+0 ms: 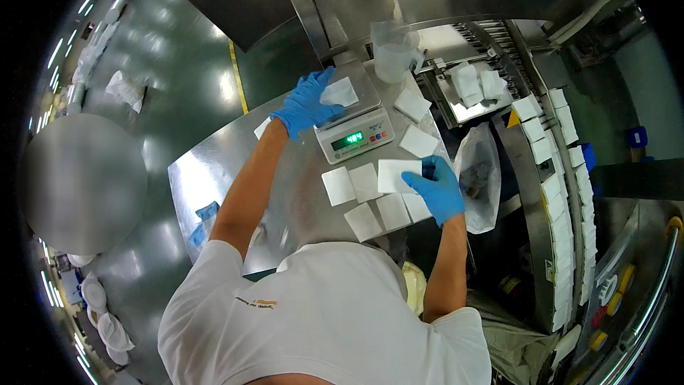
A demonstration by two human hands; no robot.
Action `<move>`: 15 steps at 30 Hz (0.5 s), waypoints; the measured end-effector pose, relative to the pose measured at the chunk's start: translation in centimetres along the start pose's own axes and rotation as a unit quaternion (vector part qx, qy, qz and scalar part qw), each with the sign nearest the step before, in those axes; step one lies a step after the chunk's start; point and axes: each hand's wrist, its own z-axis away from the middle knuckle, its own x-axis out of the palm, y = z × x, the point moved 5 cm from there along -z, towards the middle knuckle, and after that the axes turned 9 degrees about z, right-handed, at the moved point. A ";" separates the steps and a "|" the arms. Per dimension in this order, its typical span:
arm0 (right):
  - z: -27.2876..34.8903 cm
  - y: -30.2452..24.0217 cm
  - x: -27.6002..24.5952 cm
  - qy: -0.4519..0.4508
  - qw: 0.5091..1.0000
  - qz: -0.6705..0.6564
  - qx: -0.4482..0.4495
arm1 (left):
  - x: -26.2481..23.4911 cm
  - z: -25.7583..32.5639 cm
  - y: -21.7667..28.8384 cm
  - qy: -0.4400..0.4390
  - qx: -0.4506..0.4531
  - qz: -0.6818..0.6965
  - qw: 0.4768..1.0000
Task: The person repeatedly picks up small white rectangular items from a stainless steel table, places them on a digital scale, and then moves them to a conveyor belt or into a plastic bag. The person also uses scissors to cut open a blue and white packet and places its contents into a bag.
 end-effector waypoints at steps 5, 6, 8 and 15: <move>3.3 1.1 1.2 -0.045 0.996 -0.081 0.003 | -3.9 2.0 -1.1 0.022 -0.057 -0.007 0.998; 3.7 1.6 1.4 -0.046 0.995 -0.092 0.003 | -4.3 1.9 -1.5 0.023 -0.054 -0.001 0.998; 4.1 2.7 1.2 -0.042 0.993 -0.109 0.014 | -4.8 1.3 -1.8 0.023 -0.054 0.005 0.998; 7.4 6.1 -0.4 -0.026 0.980 -0.187 0.064 | -3.1 -1.6 -1.8 -0.013 -0.049 -0.008 0.999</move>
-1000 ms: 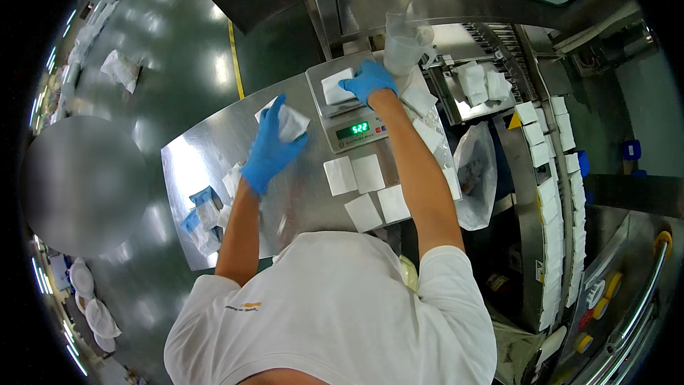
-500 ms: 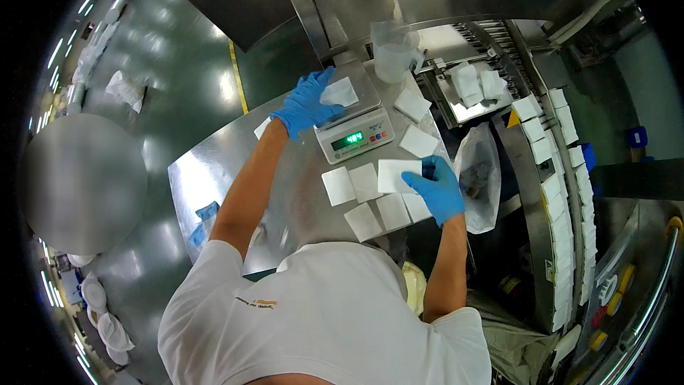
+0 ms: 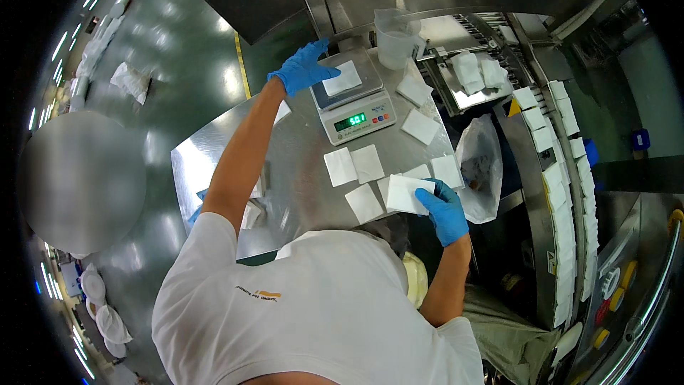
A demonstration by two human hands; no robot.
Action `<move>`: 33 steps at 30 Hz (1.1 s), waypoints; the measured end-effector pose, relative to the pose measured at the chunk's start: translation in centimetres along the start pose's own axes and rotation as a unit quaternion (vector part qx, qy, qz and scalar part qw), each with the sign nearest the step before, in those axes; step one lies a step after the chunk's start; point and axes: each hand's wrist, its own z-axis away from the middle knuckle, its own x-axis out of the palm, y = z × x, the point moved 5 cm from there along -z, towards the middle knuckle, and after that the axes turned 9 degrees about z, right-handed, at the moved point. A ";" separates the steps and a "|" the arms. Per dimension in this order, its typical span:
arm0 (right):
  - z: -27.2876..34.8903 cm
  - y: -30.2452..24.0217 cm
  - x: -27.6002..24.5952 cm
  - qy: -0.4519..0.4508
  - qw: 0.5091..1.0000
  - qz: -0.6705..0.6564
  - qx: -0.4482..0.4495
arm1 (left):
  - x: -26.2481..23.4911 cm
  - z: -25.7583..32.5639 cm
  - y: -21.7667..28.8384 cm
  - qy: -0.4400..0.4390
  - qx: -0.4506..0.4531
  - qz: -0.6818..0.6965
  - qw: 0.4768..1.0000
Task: The person repeatedly picks up small white rectangular items from a stainless steel table, places them on a digital scale, and then moves them to a conveyor belt or into a plastic bag. The person also uses scissors to cut open a blue and white packet and places its contents into a bag.
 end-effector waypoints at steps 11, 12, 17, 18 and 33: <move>1.9 2.3 -2.0 0.018 0.999 -0.033 0.012 | 3.3 -3.1 1.3 -0.037 0.037 -0.017 0.998; 1.9 2.0 -2.0 0.022 0.999 -0.027 0.017 | 3.5 -3.2 1.6 -0.042 0.044 -0.009 0.998; 1.1 1.4 -0.8 0.004 1.000 0.019 0.017 | 4.3 -3.0 1.2 -0.086 0.041 -0.022 0.995; 0.7 1.7 -0.3 -0.010 0.999 0.036 0.016 | 4.0 -2.2 0.7 -0.094 0.047 0.010 0.994; -10.8 2.9 4.8 0.146 0.890 0.405 -0.150 | 9.9 25.3 -6.7 -0.113 -0.086 0.331 0.933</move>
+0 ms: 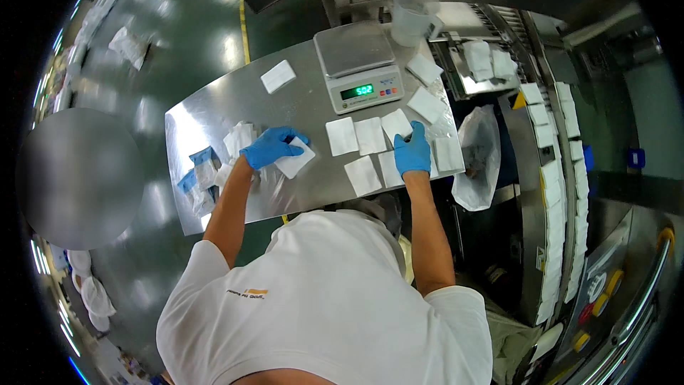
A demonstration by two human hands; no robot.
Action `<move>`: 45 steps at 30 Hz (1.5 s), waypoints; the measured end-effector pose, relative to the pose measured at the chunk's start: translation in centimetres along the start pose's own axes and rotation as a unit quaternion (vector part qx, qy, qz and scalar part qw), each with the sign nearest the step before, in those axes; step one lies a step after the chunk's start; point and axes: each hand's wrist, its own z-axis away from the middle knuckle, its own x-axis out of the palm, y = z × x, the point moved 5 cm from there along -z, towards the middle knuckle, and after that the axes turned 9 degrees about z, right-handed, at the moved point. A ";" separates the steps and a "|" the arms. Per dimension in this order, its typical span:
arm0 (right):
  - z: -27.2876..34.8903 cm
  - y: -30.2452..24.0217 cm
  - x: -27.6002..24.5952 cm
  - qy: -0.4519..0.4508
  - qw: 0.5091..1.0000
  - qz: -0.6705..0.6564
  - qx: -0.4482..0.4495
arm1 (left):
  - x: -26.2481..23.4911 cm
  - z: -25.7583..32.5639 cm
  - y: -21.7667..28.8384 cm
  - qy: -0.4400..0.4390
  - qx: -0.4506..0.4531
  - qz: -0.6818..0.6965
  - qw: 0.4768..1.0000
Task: The person repeatedly picks up small white rectangular items from a stainless steel table, places them on a digital scale, and then moves them to a conveyor belt or into a plastic bag. The person also uses scissors to cut open a blue and white packet and places its contents into a bag.
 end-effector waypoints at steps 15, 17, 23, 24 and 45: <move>-2.6 3.1 0.2 0.014 0.971 0.199 -0.131 | 4.7 -4.0 3.8 -0.116 0.069 -0.490 0.861; -2.9 3.0 0.2 0.011 0.978 0.177 -0.107 | 7.3 -4.2 3.3 -0.152 0.082 -0.609 0.774; -1.1 -1.6 -1.8 0.034 0.929 0.352 -0.107 | 9.0 0.0 3.4 0.023 0.327 -0.594 0.735; -0.8 -3.0 -1.7 0.054 0.905 0.405 -0.118 | 8.6 0.6 3.4 0.055 0.349 -0.562 0.748; 3.3 -25.7 22.9 -0.329 0.901 0.076 -0.274 | -3.2 10.5 -4.6 0.431 -0.091 -0.266 0.857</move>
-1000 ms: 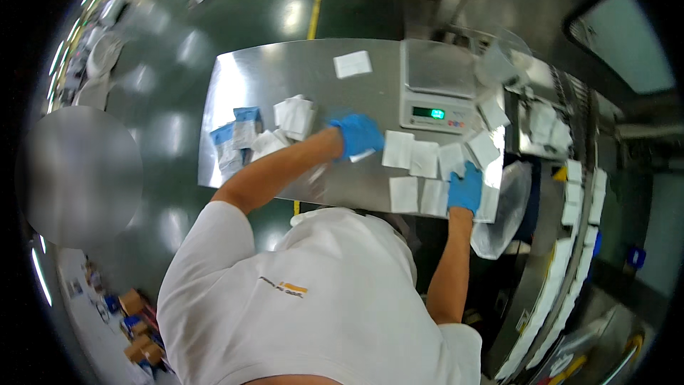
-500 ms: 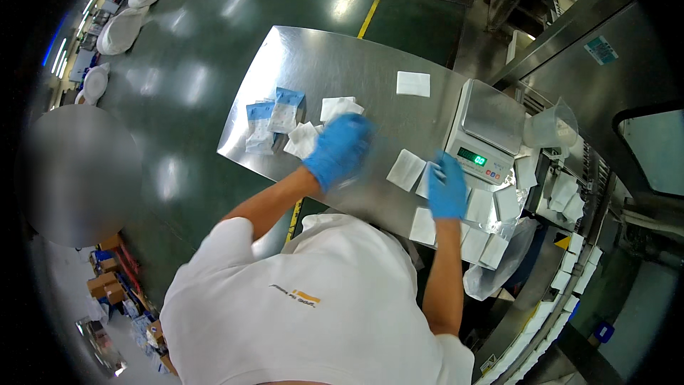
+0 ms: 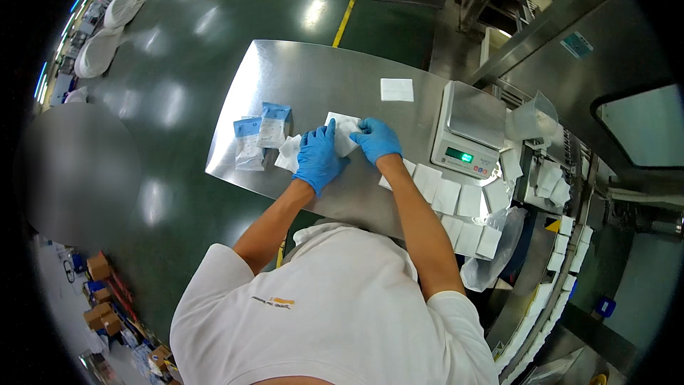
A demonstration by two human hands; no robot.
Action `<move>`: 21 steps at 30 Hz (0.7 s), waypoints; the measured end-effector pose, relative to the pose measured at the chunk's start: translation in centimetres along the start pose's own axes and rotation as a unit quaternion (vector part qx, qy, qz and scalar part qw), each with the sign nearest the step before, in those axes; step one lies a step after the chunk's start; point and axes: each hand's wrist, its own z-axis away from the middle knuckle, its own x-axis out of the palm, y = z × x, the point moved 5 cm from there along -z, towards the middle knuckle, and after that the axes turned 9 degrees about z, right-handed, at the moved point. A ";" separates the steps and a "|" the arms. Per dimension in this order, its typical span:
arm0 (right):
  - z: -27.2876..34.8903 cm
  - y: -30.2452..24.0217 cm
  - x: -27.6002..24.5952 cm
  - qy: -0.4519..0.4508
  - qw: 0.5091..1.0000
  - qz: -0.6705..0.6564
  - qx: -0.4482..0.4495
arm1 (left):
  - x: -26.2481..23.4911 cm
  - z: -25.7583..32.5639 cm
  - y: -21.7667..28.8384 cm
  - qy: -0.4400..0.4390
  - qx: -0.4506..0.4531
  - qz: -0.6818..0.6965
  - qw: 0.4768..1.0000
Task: The person repeatedly picks up small white rectangular items from a stainless steel table, places them on a digital scale, and then moves them to a conveyor belt or into a plastic bag. The person also uses scissors to cut open a blue and white packet and places its contents into a bag.
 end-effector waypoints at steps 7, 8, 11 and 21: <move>5.4 8.4 -14.8 0.179 0.930 -0.305 0.094 | 1.0 -0.4 0.4 -0.021 -0.015 -0.018 1.000; 5.5 9.6 -17.0 0.219 0.913 -0.327 0.108 | 0.6 -0.6 0.7 -0.034 -0.028 -0.023 0.999; 4.5 13.5 -22.8 0.294 0.912 -0.244 0.148 | 1.7 -1.3 2.0 -0.032 0.020 -0.027 0.999; 8.4 13.9 -21.9 0.392 0.911 0.100 0.074 | 5.7 -1.0 0.4 -0.121 -0.044 0.352 0.927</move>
